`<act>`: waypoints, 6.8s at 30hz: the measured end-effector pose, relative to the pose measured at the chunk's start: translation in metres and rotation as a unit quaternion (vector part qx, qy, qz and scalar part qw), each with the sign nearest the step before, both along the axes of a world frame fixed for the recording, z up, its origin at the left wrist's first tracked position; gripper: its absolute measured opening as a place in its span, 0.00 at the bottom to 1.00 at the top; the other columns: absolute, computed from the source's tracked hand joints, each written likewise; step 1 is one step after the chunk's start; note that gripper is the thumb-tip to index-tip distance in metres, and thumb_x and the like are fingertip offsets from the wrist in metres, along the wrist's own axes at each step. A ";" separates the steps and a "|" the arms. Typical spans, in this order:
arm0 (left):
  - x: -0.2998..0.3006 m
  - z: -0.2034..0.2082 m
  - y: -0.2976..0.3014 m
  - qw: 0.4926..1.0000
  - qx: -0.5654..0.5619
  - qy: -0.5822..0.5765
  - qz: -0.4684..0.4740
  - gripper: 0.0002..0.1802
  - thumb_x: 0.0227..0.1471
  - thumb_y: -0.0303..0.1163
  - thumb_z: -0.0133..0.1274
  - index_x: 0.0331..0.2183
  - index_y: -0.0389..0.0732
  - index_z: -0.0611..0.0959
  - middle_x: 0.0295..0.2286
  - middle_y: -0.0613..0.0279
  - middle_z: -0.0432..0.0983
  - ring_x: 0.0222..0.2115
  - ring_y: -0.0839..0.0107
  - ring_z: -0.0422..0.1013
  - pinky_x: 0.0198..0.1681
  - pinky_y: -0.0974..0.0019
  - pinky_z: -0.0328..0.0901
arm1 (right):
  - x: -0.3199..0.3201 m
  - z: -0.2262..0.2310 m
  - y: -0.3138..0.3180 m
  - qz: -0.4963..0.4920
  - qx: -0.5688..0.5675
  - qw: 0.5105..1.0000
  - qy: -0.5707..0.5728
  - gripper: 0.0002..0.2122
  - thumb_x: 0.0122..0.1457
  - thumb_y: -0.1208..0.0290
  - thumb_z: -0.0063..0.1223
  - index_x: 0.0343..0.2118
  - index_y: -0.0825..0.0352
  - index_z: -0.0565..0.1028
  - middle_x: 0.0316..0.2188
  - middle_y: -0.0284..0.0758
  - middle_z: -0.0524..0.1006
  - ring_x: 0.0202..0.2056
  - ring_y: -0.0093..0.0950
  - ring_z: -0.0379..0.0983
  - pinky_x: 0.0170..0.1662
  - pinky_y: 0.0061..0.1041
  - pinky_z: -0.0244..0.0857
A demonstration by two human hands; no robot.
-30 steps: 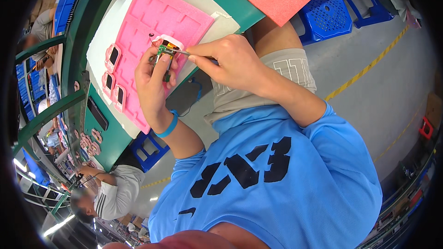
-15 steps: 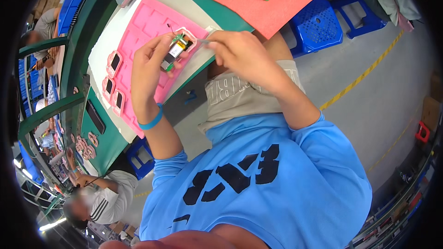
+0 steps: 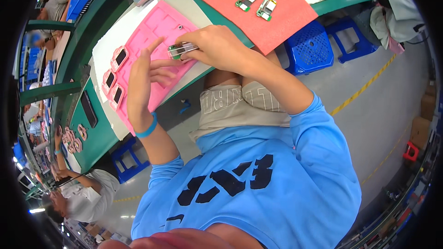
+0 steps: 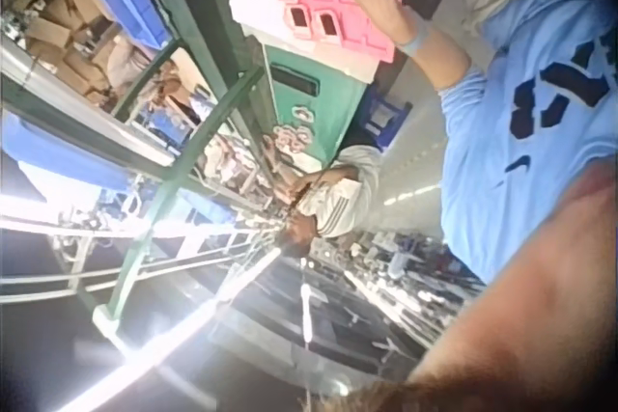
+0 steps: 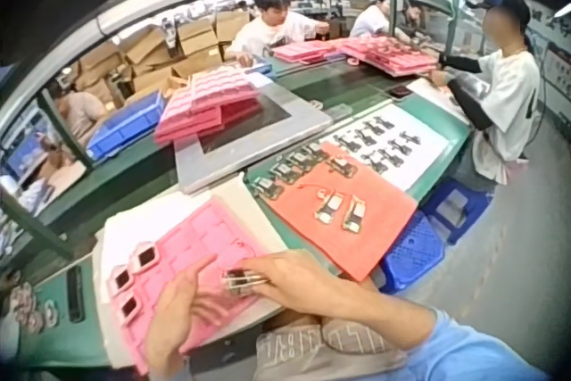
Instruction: Assembling electronic components on small circuit boards and placing them into pink trays at a manufacturing station.
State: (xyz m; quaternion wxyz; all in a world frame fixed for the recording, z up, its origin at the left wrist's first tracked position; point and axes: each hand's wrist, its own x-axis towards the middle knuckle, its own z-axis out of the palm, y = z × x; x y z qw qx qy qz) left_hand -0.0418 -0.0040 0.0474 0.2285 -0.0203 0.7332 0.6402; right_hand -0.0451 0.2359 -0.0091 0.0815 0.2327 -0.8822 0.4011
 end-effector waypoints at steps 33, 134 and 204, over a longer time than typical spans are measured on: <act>0.006 -0.077 0.004 0.910 -0.195 0.356 0.081 0.37 0.41 0.28 0.77 0.56 0.41 0.85 0.47 0.64 0.88 0.44 0.68 0.78 0.47 0.66 0.72 | -0.011 0.007 -0.026 0.000 0.165 0.985 -0.044 0.15 0.61 0.72 0.64 0.51 0.63 0.80 0.32 0.38 0.85 0.27 0.38 0.80 0.30 0.35 0.71; 0.153 -0.128 0.029 0.968 0.222 -0.047 0.107 0.11 0.69 0.31 0.50 0.35 0.36 0.82 0.24 0.62 0.74 0.18 0.79 0.64 0.21 0.75 0.60 | 0.170 -0.066 0.030 0.014 -0.286 0.919 -0.270 0.11 0.73 0.67 0.53 0.46 0.65 0.85 0.24 0.26 0.75 0.26 0.18 0.63 0.30 0.23 0.58; 0.009 0.004 -0.033 0.976 -0.017 0.184 0.118 0.09 0.65 0.29 0.56 0.41 0.33 0.83 0.29 0.58 0.84 0.26 0.75 0.74 0.31 0.75 0.68 | 0.003 0.066 0.047 0.033 -0.184 0.972 -0.143 0.07 0.61 0.71 0.66 0.28 0.66 0.81 0.20 0.24 0.72 0.23 0.17 0.61 0.29 0.20 0.54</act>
